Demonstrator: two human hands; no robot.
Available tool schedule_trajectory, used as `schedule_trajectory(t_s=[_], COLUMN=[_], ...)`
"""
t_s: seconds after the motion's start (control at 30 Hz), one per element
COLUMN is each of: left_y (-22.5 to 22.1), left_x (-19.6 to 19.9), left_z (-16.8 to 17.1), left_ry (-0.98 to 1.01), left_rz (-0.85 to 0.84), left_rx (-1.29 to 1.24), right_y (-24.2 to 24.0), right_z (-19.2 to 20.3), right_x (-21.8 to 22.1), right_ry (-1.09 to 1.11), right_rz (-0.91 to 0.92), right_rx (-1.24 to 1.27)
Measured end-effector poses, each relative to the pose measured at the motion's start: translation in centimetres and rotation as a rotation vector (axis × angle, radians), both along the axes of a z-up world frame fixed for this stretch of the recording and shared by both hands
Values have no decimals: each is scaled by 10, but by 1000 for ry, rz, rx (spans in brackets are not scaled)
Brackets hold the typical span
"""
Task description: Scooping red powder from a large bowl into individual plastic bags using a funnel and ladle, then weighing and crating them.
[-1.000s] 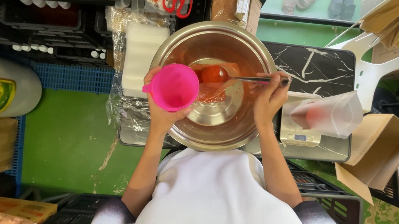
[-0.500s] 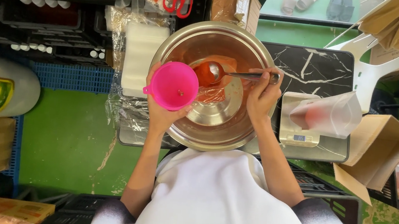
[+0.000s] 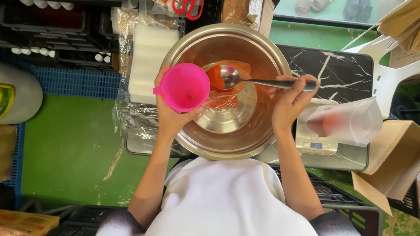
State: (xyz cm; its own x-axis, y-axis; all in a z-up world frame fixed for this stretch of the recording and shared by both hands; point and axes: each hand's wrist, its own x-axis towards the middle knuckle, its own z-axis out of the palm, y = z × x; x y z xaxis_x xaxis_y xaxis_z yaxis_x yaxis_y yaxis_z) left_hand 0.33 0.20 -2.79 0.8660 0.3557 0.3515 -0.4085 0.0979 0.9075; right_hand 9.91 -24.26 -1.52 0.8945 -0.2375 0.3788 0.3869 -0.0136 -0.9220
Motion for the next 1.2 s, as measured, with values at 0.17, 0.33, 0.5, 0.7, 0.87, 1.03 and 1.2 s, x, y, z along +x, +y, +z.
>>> schedule_trajectory(t_s=[0.17,0.33,0.5,0.7,0.87,1.03,1.2], left_y=[7,-13,-69,-177,-251,-311,-338], left_x=[17,46,85,142,152,159,154], left_z=[-1,18,42,45,70,64,65], left_ry=[-6,10,88,-133,-190,-260,-220], left_rz=[-28,-165,-525,-873,-1064,-1171,-1227], left_rx=[50,117,194,104,69,83,97], right_y=[-27,-61,-107,-171,-215,-244,-236], right_z=[6,53,105,140,159,161,172], right_x=[5,-5,-27,-67,-104,-137,-142], right_ry=[-28,-69,-248,-422,-274,-283,-332], right_rz=[-84,-230,-387,-598,-913,-979,-941], right_rx=[142,177,61,-166,37,-135,-269])
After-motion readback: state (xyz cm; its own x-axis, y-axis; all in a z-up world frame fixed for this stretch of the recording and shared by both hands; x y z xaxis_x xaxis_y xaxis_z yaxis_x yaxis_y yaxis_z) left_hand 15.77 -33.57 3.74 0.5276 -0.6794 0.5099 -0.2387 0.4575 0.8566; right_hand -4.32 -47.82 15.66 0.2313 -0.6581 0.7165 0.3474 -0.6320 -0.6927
